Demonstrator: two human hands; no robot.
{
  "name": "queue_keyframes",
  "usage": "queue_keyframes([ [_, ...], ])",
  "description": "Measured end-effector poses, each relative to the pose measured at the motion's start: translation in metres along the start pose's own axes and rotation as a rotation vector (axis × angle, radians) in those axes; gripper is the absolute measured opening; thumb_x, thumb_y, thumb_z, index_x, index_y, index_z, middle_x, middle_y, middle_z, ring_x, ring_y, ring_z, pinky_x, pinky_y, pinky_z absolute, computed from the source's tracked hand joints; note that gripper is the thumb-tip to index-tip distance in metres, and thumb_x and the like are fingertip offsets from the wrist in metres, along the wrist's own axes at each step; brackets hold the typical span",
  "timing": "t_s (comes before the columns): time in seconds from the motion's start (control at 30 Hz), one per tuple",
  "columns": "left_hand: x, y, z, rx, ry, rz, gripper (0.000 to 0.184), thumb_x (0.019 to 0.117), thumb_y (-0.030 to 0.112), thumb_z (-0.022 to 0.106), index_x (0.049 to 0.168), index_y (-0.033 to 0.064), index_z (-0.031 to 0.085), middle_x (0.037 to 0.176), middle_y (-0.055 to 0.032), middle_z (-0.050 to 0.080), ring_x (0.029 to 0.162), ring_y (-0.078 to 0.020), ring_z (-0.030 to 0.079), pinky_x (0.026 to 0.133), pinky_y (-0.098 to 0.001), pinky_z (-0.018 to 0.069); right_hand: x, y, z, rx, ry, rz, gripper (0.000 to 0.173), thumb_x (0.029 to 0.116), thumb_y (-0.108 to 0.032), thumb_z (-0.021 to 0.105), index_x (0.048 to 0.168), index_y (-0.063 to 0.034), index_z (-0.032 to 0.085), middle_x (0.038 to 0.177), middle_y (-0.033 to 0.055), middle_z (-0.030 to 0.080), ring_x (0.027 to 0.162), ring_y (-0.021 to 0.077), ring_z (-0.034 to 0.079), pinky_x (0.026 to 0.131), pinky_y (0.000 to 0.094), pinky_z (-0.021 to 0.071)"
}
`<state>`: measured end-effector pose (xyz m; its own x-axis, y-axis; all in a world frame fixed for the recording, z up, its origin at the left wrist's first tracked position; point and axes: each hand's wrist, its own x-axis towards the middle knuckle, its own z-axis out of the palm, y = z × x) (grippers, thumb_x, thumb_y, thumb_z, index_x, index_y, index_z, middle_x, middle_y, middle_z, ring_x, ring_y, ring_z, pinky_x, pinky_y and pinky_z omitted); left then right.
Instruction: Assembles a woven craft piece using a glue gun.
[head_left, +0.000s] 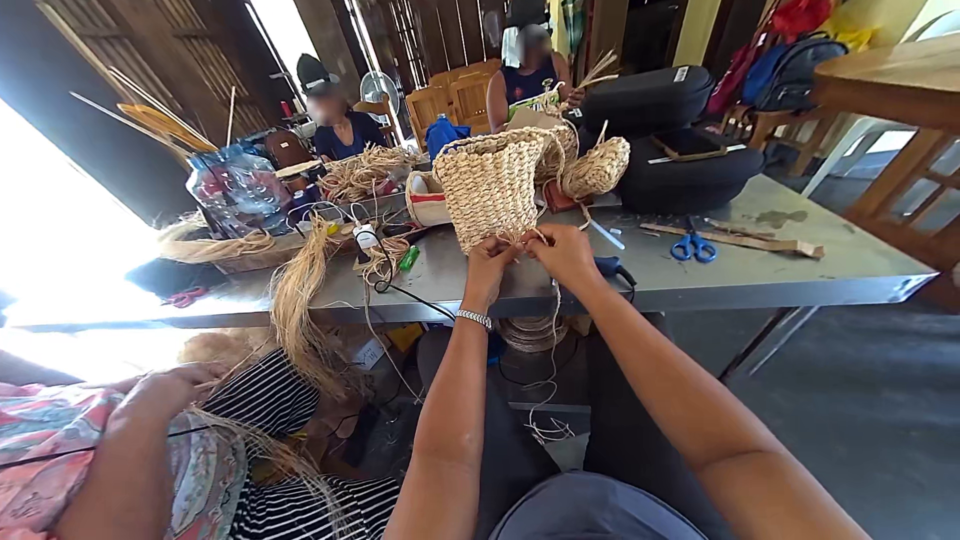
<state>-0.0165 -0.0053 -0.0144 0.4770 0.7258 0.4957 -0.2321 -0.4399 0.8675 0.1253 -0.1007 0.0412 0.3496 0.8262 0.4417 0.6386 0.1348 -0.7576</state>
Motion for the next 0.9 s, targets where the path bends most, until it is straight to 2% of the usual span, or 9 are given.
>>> queue_keyframes([
  [0.13, 0.008, 0.014, 0.01, -0.068, 0.047, -0.05, 0.007, 0.0936, 0.004, 0.071, 0.098, 0.0079, 0.068, 0.083, 0.0016, 0.068, 0.071, -0.0055, 0.061, 0.07, -0.0237, 0.0541, -0.003, -0.006, -0.001, -0.03, -0.004, -0.017, 0.018, 0.0987, -0.009, 0.063, 0.111, -0.003, 0.075, 0.099, 0.0156, 0.074, 0.092, 0.0285, 0.071, 0.089, 0.0505, 0.0548],
  [0.3, 0.008, 0.017, 0.013, -0.069, 0.055, -0.049, 0.01, 0.0938, 0.002, 0.069, 0.103, 0.0056, 0.066, 0.086, 0.0015, 0.067, 0.074, -0.0046, 0.061, 0.074, -0.024, 0.0534, -0.003, -0.002, 0.002, -0.023, -0.011, -0.07, 0.021, 0.0954, -0.009, 0.069, 0.113, 0.0017, 0.072, 0.101, 0.0182, 0.074, 0.095, 0.0313, 0.072, 0.091, 0.0528, 0.0552],
  [0.4, 0.008, 0.014, 0.012, -0.03, 0.069, -0.058, 0.011, 0.0939, 0.005, 0.071, 0.103, 0.0077, 0.066, 0.086, 0.0021, 0.066, 0.073, -0.003, 0.058, 0.069, -0.0214, 0.0488, -0.001, 0.001, 0.002, -0.006, -0.027, -0.076, 0.02, 0.0953, -0.007, 0.069, 0.113, 0.0019, 0.071, 0.102, 0.0176, 0.074, 0.095, 0.0298, 0.071, 0.092, 0.0508, 0.0554],
  [0.5, 0.0, 0.007, 0.004, 0.074, 0.044, -0.027, 0.011, 0.0959, 0.009, 0.07, 0.106, 0.0089, 0.063, 0.084, -0.0002, 0.063, 0.069, -0.0056, 0.055, 0.063, -0.0223, 0.046, 0.002, 0.005, 0.006, 0.016, -0.008, -0.069, 0.019, 0.0969, -0.007, 0.067, 0.113, 0.0023, 0.071, 0.103, 0.0184, 0.073, 0.096, 0.0297, 0.071, 0.091, 0.0503, 0.0551],
  [0.7, 0.007, 0.013, 0.01, -0.108, 0.068, -0.058, 0.013, 0.0938, 0.002, 0.069, 0.102, 0.0097, 0.063, 0.086, 0.0025, 0.064, 0.076, -0.006, 0.061, 0.072, -0.0245, 0.0536, 0.003, 0.003, 0.009, 0.03, 0.01, -0.061, 0.019, 0.0966, -0.005, 0.066, 0.114, 0.0021, 0.07, 0.104, 0.018, 0.072, 0.095, 0.0279, 0.071, 0.09, 0.0472, 0.0563],
  [0.9, 0.0, 0.02, 0.011, -0.131, 0.068, -0.047, 0.012, 0.0951, 0.003, 0.068, 0.101, 0.0123, 0.063, 0.088, 0.0026, 0.064, 0.073, -0.0055, 0.06, 0.069, -0.0222, 0.0531, 0.003, 0.003, 0.01, 0.034, 0.0, -0.075, 0.022, 0.0952, -0.001, 0.065, 0.116, 0.0029, 0.068, 0.109, 0.0179, 0.072, 0.1, 0.0273, 0.07, 0.093, 0.0458, 0.0558],
])
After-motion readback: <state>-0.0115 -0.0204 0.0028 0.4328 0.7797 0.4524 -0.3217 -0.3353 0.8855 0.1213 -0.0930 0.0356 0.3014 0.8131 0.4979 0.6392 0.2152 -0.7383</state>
